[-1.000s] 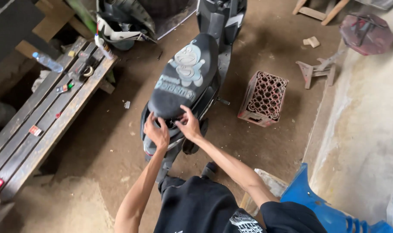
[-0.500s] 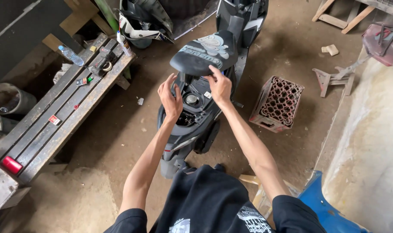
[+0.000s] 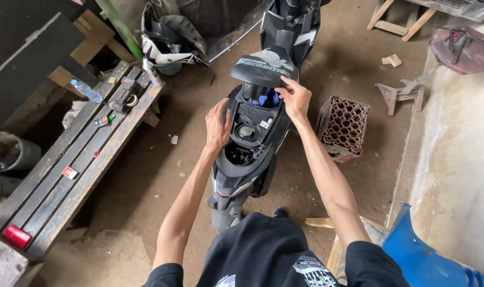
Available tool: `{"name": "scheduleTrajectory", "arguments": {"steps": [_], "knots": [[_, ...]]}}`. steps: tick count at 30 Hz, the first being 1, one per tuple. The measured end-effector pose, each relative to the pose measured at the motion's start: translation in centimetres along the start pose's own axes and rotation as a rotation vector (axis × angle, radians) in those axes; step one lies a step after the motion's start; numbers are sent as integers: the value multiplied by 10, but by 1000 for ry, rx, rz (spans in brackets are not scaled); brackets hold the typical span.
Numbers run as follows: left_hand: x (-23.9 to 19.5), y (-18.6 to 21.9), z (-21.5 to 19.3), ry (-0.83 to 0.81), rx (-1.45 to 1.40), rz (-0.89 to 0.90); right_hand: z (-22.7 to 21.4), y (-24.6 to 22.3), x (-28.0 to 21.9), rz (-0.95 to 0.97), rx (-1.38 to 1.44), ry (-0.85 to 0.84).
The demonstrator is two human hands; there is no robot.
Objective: Repair a motorcycle by removing and installing screws on the body panels and seat using a screwdriver
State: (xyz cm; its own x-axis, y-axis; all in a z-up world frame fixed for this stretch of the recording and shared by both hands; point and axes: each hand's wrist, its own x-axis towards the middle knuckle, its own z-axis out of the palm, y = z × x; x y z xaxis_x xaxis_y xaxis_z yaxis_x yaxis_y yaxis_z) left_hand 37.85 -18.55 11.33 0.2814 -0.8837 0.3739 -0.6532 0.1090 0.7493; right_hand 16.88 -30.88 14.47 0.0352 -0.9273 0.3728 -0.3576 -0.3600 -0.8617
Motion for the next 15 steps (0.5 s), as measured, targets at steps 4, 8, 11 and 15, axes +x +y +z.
{"name": "scheduleTrajectory", "arguments": {"steps": [4, 8, 11, 15], "knots": [[-2, -18, -5, -16, -36, 11, 6, 1, -5, 10, 47, -2], [-1, -23, -16, -49, -33, 7, 5, -10, -7, -15, 31, -23], [-1, -23, -22, -56, -37, 36, 3, -14, -10, -22, 2, -37], [-3, -20, -23, -72, -61, 39, 1, -18, -14, -29, -48, -52]]}}
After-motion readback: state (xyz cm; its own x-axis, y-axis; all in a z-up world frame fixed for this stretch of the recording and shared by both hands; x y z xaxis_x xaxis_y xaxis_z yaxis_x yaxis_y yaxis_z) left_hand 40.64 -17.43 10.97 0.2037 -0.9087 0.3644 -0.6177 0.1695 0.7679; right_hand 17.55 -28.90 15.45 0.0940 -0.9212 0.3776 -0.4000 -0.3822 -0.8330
